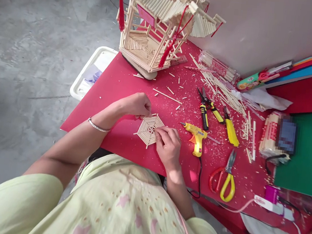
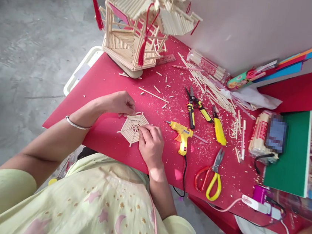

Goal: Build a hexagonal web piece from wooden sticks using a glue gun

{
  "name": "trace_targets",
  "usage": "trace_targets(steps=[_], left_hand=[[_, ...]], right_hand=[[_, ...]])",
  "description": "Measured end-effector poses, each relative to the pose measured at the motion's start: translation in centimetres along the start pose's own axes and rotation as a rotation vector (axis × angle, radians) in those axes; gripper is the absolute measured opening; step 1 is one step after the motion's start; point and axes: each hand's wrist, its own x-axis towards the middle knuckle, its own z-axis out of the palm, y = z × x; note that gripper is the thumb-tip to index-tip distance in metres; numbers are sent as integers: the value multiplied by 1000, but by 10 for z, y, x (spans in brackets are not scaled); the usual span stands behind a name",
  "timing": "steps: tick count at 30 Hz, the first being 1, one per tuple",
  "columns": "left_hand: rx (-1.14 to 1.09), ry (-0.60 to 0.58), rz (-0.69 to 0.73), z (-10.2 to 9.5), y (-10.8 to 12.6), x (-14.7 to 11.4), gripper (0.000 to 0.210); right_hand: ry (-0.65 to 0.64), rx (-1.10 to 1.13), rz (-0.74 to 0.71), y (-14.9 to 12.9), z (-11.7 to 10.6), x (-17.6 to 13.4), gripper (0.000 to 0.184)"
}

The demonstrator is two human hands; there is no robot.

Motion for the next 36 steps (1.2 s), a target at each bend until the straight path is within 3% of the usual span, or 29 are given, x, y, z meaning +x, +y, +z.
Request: trace_targets(steps=[21, 36], left_hand=[[23, -94, -1, -2, 5, 2, 17], [182, -41, 15, 0, 12, 3, 12]], right_hand=[[-3, -40, 17, -1, 1, 2, 22], [-14, -45, 28, 0, 0, 2, 22]])
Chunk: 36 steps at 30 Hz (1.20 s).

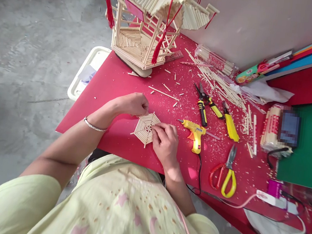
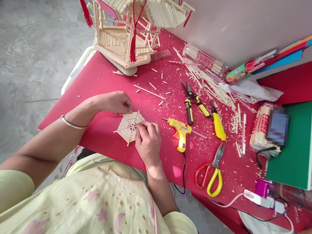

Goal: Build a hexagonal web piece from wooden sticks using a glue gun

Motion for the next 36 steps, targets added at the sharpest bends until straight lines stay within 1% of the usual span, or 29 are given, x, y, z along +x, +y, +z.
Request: trace_targets(steps=[3, 8, 14, 20, 27, 36], left_hand=[[10, -8, 9, 0, -1, 0, 13], [-60, -44, 45, 0, -3, 0, 10], [-66, -65, 57, -2, -2, 1, 9], [-84, -45, 52, 0, -2, 4, 10], [-44, -3, 21, 1, -1, 4, 10], [-77, -34, 37, 1, -1, 1, 11]], right_hand=[[5, -1, -1, -1, -1, 1, 21], [2, 7, -5, -1, -1, 0, 21], [-9, 14, 0, 0, 0, -1, 22], [-8, 4, -3, -1, -1, -1, 21], [-7, 7, 5, -2, -1, -1, 21], [-14, 18, 9, 0, 0, -2, 23]])
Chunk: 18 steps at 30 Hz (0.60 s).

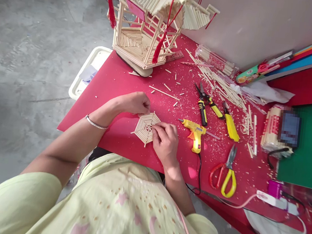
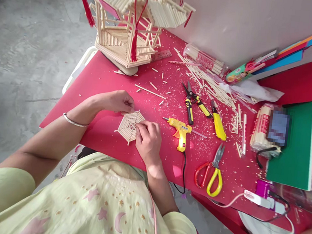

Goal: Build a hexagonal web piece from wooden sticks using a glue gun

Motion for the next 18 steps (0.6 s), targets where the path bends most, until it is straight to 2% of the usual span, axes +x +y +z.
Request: trace_targets(steps=[18], left_hand=[[-10, 15, 31, 1, -5, 4, 15]], right_hand=[[5, -22, -3, -3, -1, 1, 22]])
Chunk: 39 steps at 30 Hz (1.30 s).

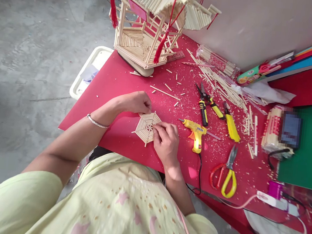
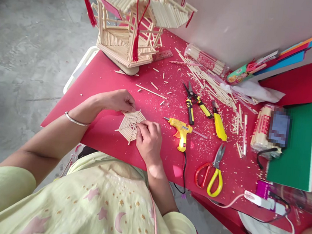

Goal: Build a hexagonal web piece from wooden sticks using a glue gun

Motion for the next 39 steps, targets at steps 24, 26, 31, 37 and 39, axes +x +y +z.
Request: trace_targets(steps=[24, 26, 31, 37, 39], left_hand=[[-26, 62, -27, 7, -4, 6, 16], [-36, 82, -30, 7, -7, 6, 19], [-69, 101, 24, 2, -12, 1, 23], [-64, 149, 78, -11, -13, -24, 27], [-112, 135, 94, -16, -19, -31, 29]], right_hand=[[253, -458, 515, 68, -74, -51, 47], [214, -475, 527, 76, -73, -50, 48], [89, -512, 648, 79, -72, -36, 40], [26, -181, 658, 69, -85, -26, 43], [26, -130, 591, 52, -87, -18, 48]])
